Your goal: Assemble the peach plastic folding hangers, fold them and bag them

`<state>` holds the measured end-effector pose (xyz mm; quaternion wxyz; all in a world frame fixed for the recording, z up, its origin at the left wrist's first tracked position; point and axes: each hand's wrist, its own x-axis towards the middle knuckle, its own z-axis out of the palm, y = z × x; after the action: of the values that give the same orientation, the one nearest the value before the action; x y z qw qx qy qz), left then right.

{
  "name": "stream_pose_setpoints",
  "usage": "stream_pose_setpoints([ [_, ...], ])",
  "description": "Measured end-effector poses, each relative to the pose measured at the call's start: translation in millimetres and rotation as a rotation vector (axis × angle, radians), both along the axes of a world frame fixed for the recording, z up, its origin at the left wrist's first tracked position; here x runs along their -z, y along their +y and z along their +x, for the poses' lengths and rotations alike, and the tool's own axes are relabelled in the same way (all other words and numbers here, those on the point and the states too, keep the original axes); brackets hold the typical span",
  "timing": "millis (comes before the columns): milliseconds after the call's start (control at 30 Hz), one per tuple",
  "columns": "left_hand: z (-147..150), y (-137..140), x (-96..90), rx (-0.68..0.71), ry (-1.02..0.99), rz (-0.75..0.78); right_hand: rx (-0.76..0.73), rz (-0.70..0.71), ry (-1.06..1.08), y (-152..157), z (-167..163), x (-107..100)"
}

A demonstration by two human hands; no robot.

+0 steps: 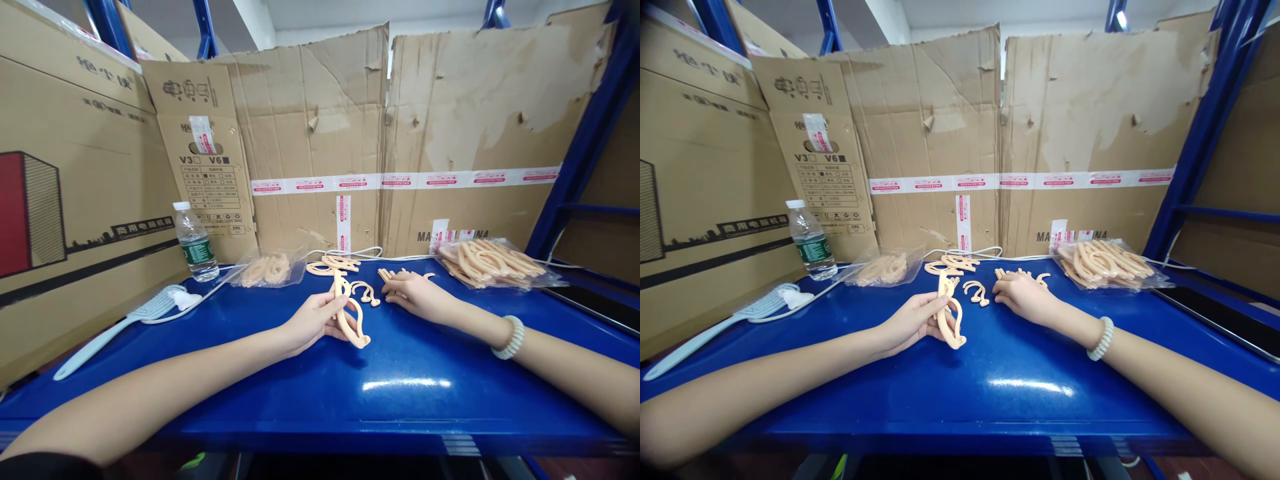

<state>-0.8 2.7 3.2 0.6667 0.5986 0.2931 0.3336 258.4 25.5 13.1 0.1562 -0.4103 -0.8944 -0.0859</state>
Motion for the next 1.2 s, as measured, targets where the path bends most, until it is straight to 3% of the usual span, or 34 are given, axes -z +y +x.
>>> stream_pose_setpoints([
  [167,1.9,-0.6,1.4,-0.063,0.025,0.041,-0.038,0.106,0.092,-12.9,-8.6,-0.1],
  [267,2.3,-1.9,4.3,-0.056,0.042,0.138,-0.228,0.222,0.165,-37.2,-27.6,-1.9],
  [333,2.4,-2.9,6.6,-0.028,0.062,0.209,-0.376,0.254,0.082,-53.9,-39.8,-3.6],
  [400,2.6,-3.5,8.5,-0.011,0.081,0.25,-0.43,0.294,0.012,-64.9,-47.0,-5.0],
  [533,3.1,-3.1,8.9,-0.033,0.074,0.273,-0.409,0.356,-0.055,-66.3,-46.8,-6.9],
  [700,2.6,-6.0,4.9,-0.099,0.045,0.371,-0.367,0.334,-0.059,-61.4,-43.0,-7.8],
  [867,0.0,-12.0,4.2,-0.138,0.036,0.485,-0.292,0.18,0.1,-65.0,-43.5,-10.5],
  [1000,-2.4,-15.4,3.6,-0.224,0.067,0.579,-0.24,-0.055,0.348,-65.7,-44.4,-15.8],
  [1100,-3.5,-17.0,1.6,-0.264,0.146,0.698,-0.292,-0.286,0.567,-67.3,-45.1,-19.2],
  [1200,-3.9,-19.0,-0.5,-0.258,0.206,0.751,-0.385,-0.496,0.637,-70.4,-45.6,-20.8],
])
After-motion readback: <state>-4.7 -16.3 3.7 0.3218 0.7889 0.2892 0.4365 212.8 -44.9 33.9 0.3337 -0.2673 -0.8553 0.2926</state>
